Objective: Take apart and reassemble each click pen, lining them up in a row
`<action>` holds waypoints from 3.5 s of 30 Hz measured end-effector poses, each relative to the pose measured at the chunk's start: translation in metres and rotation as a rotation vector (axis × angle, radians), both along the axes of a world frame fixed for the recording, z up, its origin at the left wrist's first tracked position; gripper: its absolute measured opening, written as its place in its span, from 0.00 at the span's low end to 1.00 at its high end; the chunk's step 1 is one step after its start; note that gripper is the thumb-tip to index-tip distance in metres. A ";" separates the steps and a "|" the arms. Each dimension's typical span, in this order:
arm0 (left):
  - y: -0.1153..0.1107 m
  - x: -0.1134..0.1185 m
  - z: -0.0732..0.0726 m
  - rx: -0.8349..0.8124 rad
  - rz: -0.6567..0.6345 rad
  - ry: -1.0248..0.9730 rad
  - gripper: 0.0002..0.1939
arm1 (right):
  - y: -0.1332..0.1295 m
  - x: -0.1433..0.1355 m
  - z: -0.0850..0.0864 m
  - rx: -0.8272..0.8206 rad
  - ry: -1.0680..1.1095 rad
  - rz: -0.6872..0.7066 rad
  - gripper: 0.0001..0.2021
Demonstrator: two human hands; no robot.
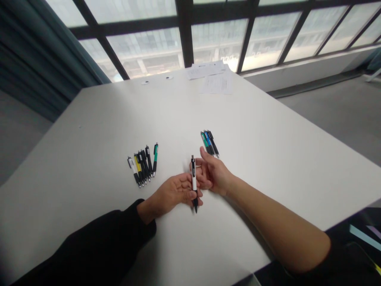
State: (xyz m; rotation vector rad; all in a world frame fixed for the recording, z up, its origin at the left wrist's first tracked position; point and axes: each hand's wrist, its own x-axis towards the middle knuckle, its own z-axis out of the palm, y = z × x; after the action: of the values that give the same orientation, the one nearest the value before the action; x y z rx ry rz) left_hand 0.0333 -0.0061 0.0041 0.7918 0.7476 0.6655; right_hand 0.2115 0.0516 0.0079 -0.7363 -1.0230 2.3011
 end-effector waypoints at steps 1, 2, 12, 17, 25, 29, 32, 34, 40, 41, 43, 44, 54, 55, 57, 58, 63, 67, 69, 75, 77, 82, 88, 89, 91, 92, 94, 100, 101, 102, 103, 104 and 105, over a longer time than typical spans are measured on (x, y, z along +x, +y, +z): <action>0.002 -0.002 0.000 0.005 0.047 0.018 0.22 | -0.003 0.001 0.001 0.083 -0.080 -0.064 0.30; 0.005 -0.005 0.000 0.014 0.109 0.037 0.22 | -0.006 0.002 0.002 0.229 -0.189 -0.158 0.28; 0.018 -0.012 -0.007 0.049 0.417 0.129 0.25 | -0.024 0.001 0.010 1.300 -1.070 0.163 0.12; 0.015 -0.009 -0.009 0.114 0.332 0.237 0.27 | -0.004 0.007 0.008 1.250 -1.510 0.126 0.14; 0.010 -0.009 -0.010 0.285 0.203 0.367 0.22 | 0.007 0.009 0.008 1.177 -1.682 0.103 0.18; 0.009 -0.019 -0.005 0.663 0.282 0.731 0.15 | 0.005 0.010 0.009 1.140 -1.690 0.070 0.19; 0.014 -0.035 -0.001 1.072 0.480 1.197 0.09 | 0.005 0.013 0.008 1.123 -1.682 0.052 0.20; 0.018 -0.047 0.001 1.163 0.522 1.506 0.08 | 0.005 0.015 0.007 1.111 -1.678 0.049 0.21; 0.025 -0.070 0.004 1.047 0.451 1.986 0.14 | 0.003 0.020 0.005 1.154 -1.597 -0.028 0.22; 0.026 -0.071 0.004 1.037 0.441 1.987 0.14 | 0.002 0.021 0.006 1.177 -1.561 -0.047 0.21; 0.028 -0.072 0.001 1.035 0.423 1.945 0.11 | 0.001 0.022 0.006 1.216 -1.460 -0.071 0.20; 0.029 -0.071 0.000 1.054 0.413 1.902 0.09 | 0.000 0.023 0.007 1.224 -1.394 -0.085 0.20; 0.015 -0.043 0.000 1.487 0.332 1.197 0.05 | 0.000 0.024 -0.003 0.970 -0.707 -0.348 0.11; 0.015 -0.045 -0.001 1.469 0.331 1.131 0.05 | 0.001 0.025 -0.004 0.916 -0.654 -0.365 0.10; 0.017 -0.050 -0.002 1.393 0.371 1.022 0.05 | 0.002 0.025 -0.003 0.822 -0.536 -0.402 0.11; 0.018 -0.052 -0.003 1.335 0.419 0.978 0.04 | 0.003 0.024 -0.002 0.789 -0.488 -0.420 0.12; 0.022 -0.058 -0.003 0.932 0.680 0.720 0.07 | 0.007 0.025 0.004 0.713 -0.400 -0.487 0.13; 0.021 -0.056 0.001 0.766 0.726 0.575 0.09 | 0.008 0.026 0.005 0.690 -0.361 -0.504 0.15; 0.021 -0.056 0.002 0.746 0.710 0.556 0.09 | 0.006 0.026 0.006 0.686 -0.364 -0.507 0.16; 0.018 -0.060 0.000 0.775 0.579 0.700 0.19 | 0.001 0.027 0.010 0.745 -0.596 -0.423 0.23; 0.016 -0.061 -0.001 0.754 0.535 0.721 0.23 | 0.001 0.028 0.011 0.764 -0.639 -0.414 0.25; 0.016 -0.057 -0.002 0.673 0.380 0.658 0.24 | 0.005 0.030 0.009 0.774 -0.630 -0.431 0.23; 0.014 -0.042 0.003 0.305 0.045 0.363 0.18 | 0.009 0.031 0.007 0.771 -0.576 -0.452 0.20; 0.011 -0.038 0.005 0.240 -0.014 0.311 0.18 | 0.007 0.031 0.008 0.790 -0.579 -0.427 0.20; 0.005 -0.028 0.008 0.139 -0.151 0.238 0.18 | 0.003 0.030 0.009 0.850 -0.573 -0.327 0.19; 0.001 -0.023 0.009 0.107 -0.206 0.207 0.17 | 0.000 0.029 0.010 0.885 -0.560 -0.260 0.19; -0.005 -0.015 0.010 0.062 -0.251 0.148 0.16 | -0.006 0.027 0.013 0.925 -0.516 -0.139 0.19; 0.000 -0.011 0.000 0.176 0.195 0.066 0.14 | -0.015 0.021 0.017 0.805 -0.437 0.017 0.21; 0.003 -0.012 -0.001 0.208 0.321 0.067 0.15 | -0.015 0.021 0.017 0.770 -0.442 0.039 0.23; 0.006 -0.014 -0.002 0.230 0.424 0.070 0.14 | -0.015 0.021 0.016 0.730 -0.446 0.046 0.24; 0.008 -0.015 -0.003 0.250 0.493 0.075 0.14 | -0.015 0.021 0.015 0.692 -0.449 0.036 0.25; 0.010 -0.017 -0.003 0.270 0.525 0.082 0.14 | -0.014 0.021 0.014 0.661 -0.446 0.019 0.25; 0.011 -0.018 -0.004 0.293 0.527 0.086 0.14 | -0.015 0.021 0.013 0.634 -0.439 0.004 0.24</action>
State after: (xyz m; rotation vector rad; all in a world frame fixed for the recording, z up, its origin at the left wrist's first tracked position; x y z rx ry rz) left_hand 0.0153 0.0045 0.0002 0.8998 0.9626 1.2413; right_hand 0.2321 0.0370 0.0213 -0.9669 -1.8261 1.6736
